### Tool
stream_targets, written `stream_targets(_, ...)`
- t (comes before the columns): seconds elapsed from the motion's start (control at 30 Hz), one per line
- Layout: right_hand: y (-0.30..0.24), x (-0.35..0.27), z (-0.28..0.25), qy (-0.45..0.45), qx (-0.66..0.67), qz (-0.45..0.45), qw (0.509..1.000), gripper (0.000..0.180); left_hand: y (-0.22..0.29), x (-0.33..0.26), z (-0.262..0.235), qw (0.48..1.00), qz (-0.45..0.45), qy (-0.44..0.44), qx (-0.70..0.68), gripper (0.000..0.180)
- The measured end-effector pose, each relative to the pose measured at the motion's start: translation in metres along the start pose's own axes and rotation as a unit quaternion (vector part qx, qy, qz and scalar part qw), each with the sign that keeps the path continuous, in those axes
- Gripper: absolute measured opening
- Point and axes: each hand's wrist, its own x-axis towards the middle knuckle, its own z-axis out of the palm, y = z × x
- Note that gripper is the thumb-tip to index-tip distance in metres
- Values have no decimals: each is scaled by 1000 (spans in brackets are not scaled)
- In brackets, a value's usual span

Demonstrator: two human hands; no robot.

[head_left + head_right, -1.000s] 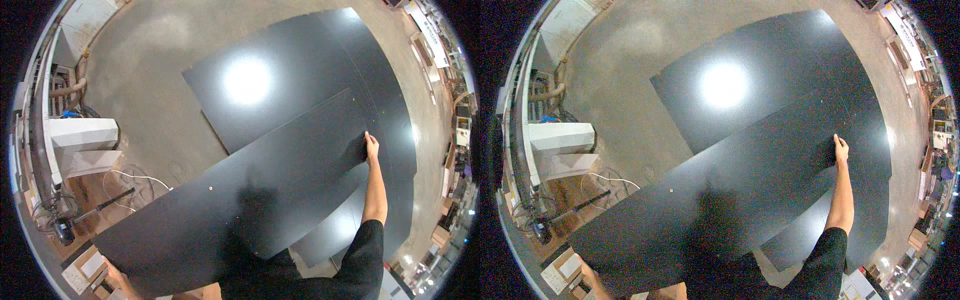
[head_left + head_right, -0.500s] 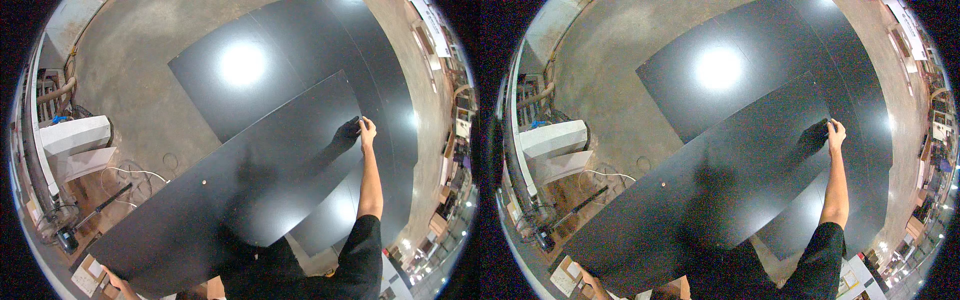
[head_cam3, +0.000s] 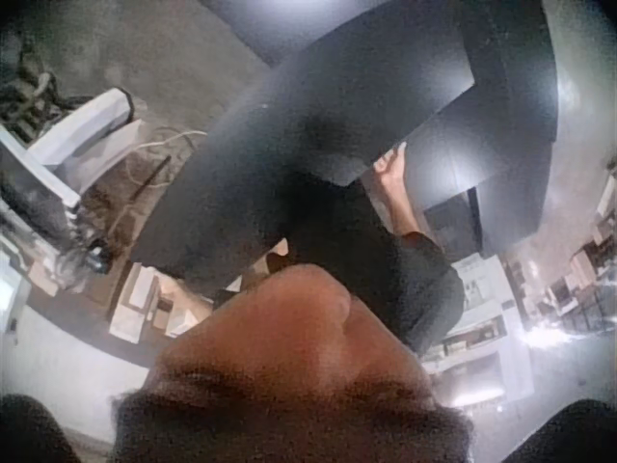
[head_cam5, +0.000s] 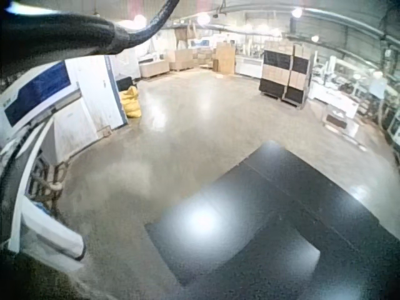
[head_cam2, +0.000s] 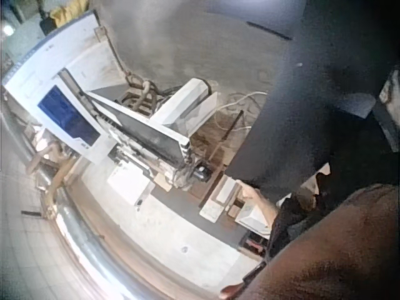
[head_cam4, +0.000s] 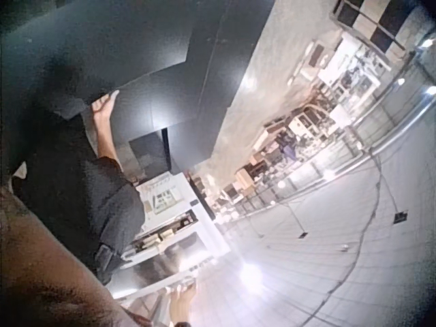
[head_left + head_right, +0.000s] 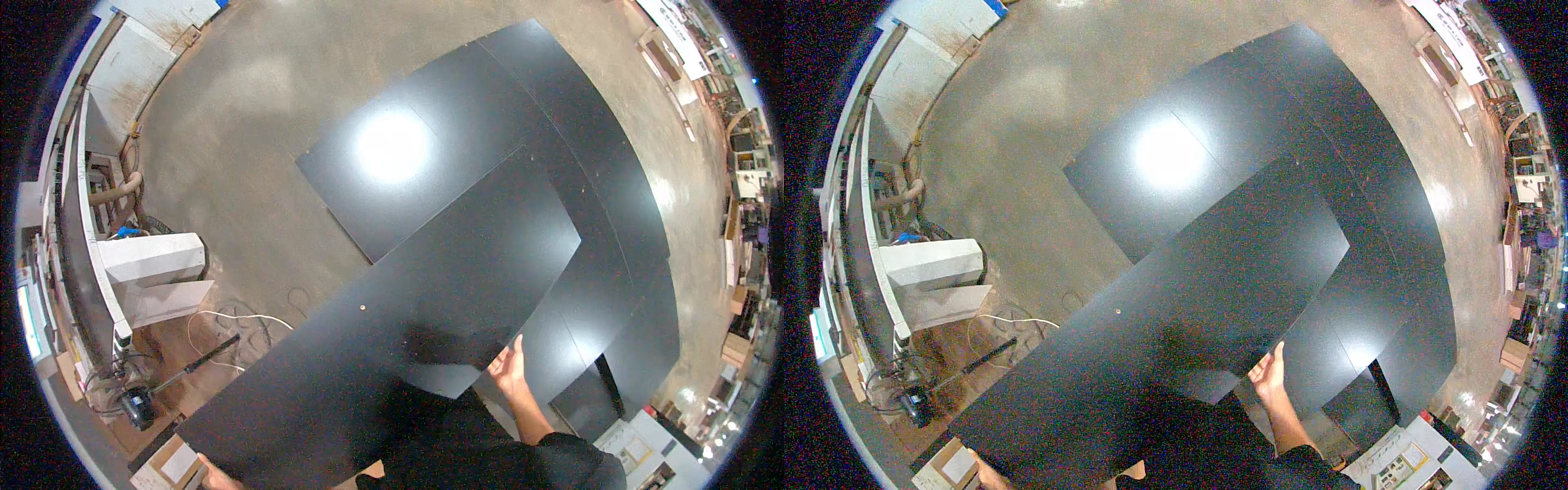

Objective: The person moves black panels onto an industrial processing machine for alignment and then uses a yellow hand tool to scrape the edges of a panel.

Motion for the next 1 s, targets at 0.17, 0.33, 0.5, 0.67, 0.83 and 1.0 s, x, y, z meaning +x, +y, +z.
stream_targets(0.17,42,-4,107,255,22,-153,955,83,28,-30,-2,1000,17,-7,-21,76)
stream_targets(0.33,24,-12,172,261,13,-238,935,74,47,-71,1,999,33,-7,-40,74)
stream_targets(0.5,-46,45,173,201,-16,-268,942,75,48,-112,42,996,34,-35,-71,72)
stream_targets(0.67,-154,133,224,186,-65,-297,934,76,37,-147,147,984,14,-95,-148,71)
stream_targets(0.83,-247,222,254,249,-100,-350,897,73,77,-206,256,966,-55,-162,-195,72)
stream_targets(1.0,-269,265,258,234,-149,-309,910,68,93,-210,297,968,-68,-164,-176,74)
